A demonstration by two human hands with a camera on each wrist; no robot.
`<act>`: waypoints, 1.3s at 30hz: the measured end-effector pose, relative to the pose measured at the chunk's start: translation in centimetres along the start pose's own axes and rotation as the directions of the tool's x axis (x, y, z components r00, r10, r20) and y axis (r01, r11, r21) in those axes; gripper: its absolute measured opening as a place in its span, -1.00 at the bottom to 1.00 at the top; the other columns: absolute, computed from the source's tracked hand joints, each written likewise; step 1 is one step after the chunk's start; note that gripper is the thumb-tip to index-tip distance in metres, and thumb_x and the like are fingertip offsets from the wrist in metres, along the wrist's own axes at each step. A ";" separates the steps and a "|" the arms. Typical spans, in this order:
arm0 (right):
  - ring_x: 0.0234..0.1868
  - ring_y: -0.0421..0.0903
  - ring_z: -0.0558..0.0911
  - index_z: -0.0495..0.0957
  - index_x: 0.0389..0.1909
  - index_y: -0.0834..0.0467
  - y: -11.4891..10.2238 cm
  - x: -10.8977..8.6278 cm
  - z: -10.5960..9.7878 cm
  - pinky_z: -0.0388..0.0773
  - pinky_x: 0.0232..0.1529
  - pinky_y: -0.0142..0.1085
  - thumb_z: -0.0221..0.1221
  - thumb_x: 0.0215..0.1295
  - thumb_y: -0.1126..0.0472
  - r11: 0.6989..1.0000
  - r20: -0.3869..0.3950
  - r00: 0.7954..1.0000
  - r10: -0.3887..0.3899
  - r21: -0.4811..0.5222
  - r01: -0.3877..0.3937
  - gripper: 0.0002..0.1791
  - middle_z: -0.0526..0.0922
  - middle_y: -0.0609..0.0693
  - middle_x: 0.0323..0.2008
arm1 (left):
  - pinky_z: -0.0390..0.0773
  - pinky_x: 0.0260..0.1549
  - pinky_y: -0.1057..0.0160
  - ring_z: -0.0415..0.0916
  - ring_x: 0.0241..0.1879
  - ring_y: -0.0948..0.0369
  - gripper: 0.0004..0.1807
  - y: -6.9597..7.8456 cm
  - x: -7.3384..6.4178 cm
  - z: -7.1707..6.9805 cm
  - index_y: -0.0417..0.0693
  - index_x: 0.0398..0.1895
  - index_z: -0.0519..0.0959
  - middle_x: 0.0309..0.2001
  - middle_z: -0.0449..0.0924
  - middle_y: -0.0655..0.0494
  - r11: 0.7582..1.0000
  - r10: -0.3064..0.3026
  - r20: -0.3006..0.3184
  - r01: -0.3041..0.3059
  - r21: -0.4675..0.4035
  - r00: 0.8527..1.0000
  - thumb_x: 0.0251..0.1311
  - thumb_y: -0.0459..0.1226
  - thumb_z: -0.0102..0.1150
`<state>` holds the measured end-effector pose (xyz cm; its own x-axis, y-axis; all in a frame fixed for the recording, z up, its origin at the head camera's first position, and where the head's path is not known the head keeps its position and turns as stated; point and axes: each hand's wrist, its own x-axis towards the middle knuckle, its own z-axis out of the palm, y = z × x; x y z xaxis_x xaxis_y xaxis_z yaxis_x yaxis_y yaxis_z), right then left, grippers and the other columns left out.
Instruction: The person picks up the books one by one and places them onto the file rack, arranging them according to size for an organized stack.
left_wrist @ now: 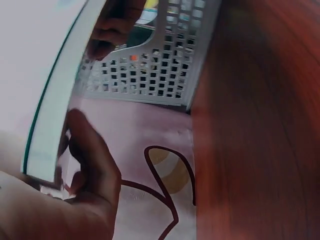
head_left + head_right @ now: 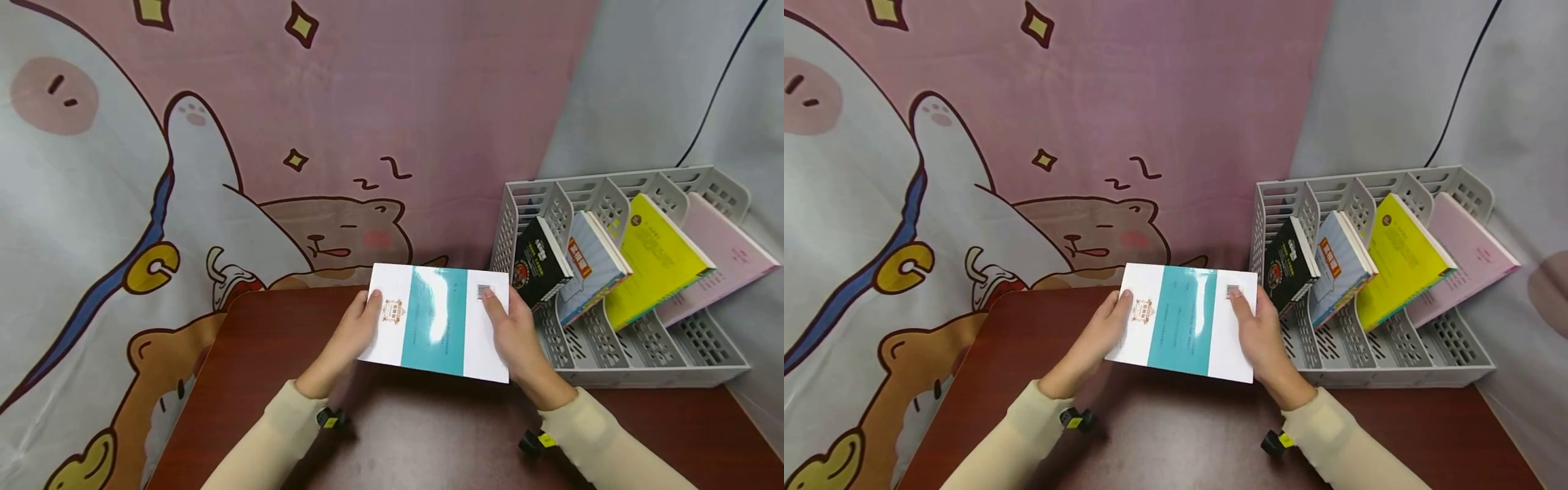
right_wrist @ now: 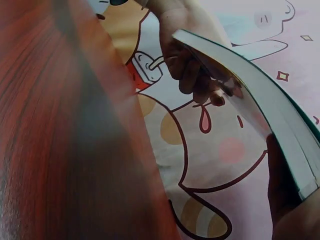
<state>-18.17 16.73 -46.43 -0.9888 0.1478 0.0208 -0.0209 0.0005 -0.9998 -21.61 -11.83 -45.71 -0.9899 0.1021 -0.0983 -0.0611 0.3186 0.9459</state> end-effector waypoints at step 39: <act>-0.24 -0.18 0.79 0.43 0.45 0.34 -3.1 -0.1 -2.5 0.80 -0.32 -0.22 0.06 0.76 0.09 0.991 0.263 0.957 0.122 0.017 -0.131 -0.51 0.74 -0.09 -0.13 | 0.84 -0.25 0.15 0.83 -0.20 0.16 -0.54 -0.1 -0.6 -2.8 -0.11 0.44 0.59 -0.03 0.78 -0.02 0.910 0.062 0.012 -0.052 -0.412 0.998 0.64 -0.10 0.24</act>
<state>-17.69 19.16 -43.36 -0.9878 -0.1182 -0.1015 0.1063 -0.0353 -0.9937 -21.39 -14.52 -44.88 -0.9902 0.1326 -0.0432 -0.0573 -0.1042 0.9929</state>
